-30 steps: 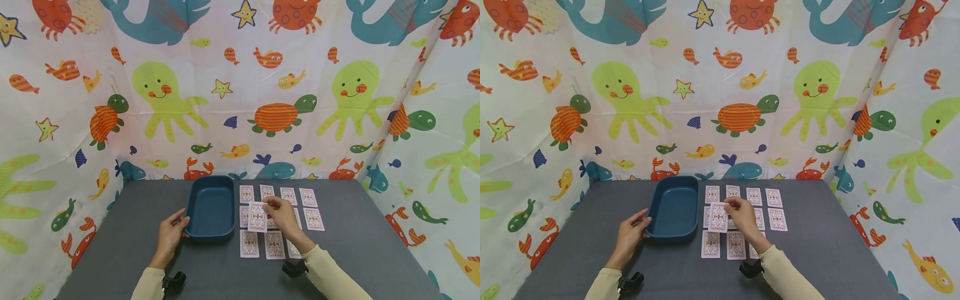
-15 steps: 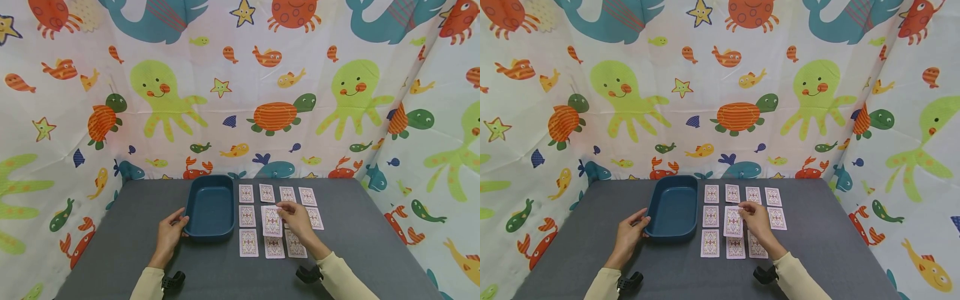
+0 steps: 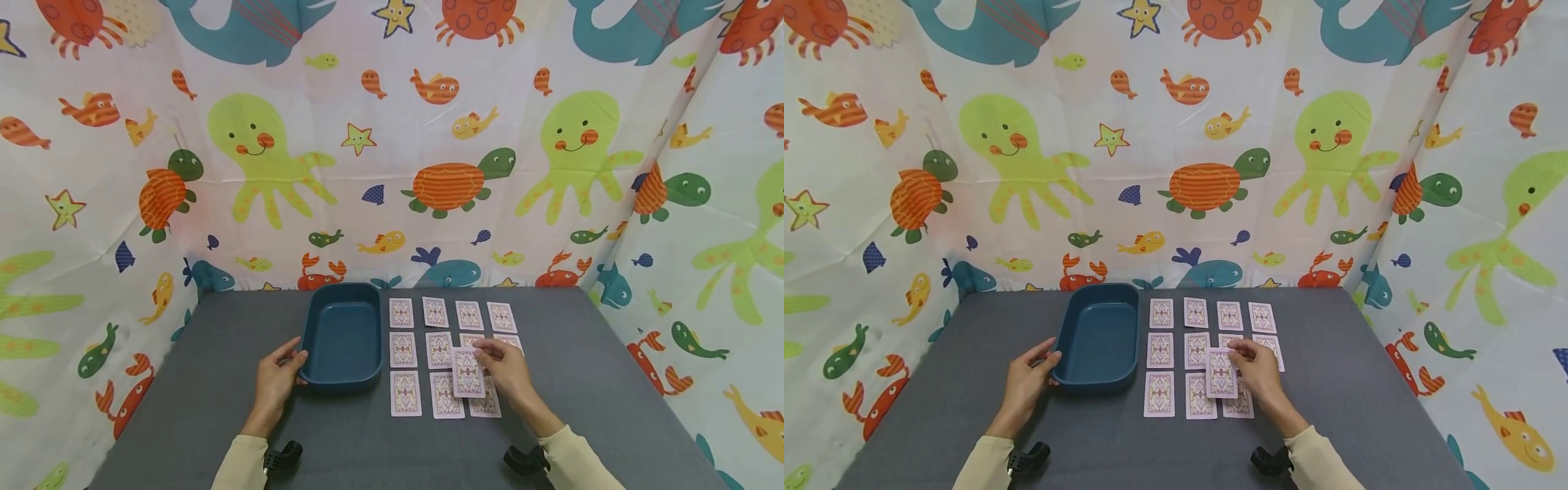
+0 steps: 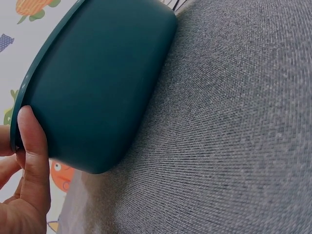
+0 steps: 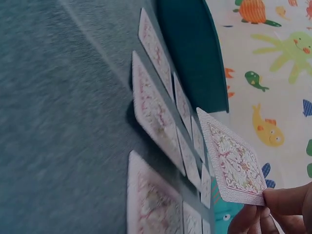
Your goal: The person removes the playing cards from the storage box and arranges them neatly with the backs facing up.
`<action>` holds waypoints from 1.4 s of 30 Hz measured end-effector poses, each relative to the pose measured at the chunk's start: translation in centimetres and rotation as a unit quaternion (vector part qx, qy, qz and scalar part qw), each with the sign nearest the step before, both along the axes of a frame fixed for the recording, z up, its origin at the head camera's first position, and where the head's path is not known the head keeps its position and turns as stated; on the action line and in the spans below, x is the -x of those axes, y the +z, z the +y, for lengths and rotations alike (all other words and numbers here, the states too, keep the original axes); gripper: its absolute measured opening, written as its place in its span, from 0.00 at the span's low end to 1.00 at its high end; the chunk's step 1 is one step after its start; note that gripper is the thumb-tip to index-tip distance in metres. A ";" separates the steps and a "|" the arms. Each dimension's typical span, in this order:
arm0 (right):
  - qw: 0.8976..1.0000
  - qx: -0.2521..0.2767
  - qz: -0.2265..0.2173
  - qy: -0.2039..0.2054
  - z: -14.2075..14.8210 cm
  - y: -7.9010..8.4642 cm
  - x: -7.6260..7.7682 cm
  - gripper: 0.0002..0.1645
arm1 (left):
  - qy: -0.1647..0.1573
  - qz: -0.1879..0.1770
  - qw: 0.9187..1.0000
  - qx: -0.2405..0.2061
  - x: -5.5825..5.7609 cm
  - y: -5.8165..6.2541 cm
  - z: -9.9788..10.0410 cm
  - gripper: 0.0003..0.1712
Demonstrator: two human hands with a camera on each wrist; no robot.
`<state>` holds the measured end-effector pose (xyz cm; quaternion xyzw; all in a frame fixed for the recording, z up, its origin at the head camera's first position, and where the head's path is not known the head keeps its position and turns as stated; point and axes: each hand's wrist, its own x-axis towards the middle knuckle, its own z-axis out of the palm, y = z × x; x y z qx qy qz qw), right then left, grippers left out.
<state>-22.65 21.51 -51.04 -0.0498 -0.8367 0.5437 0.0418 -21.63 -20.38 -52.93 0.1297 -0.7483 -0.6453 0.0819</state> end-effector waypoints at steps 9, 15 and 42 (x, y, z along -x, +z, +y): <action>1.000 -0.008 -0.007 -0.011 2.1 -0.9 -0.7 0.12 | 0.000 0.004 1.000 -0.001 0.0 -0.1 0.0 0.24; 1.000 -0.013 -0.011 -0.022 4.0 -1.1 -1.1 0.15 | 0.001 0.000 1.000 -0.001 0.1 -0.1 0.0 0.24; 0.991 -0.115 -0.043 -0.047 9.4 -2.6 -1.2 0.16 | -0.002 -0.007 1.000 0.010 -0.1 0.1 0.0 0.25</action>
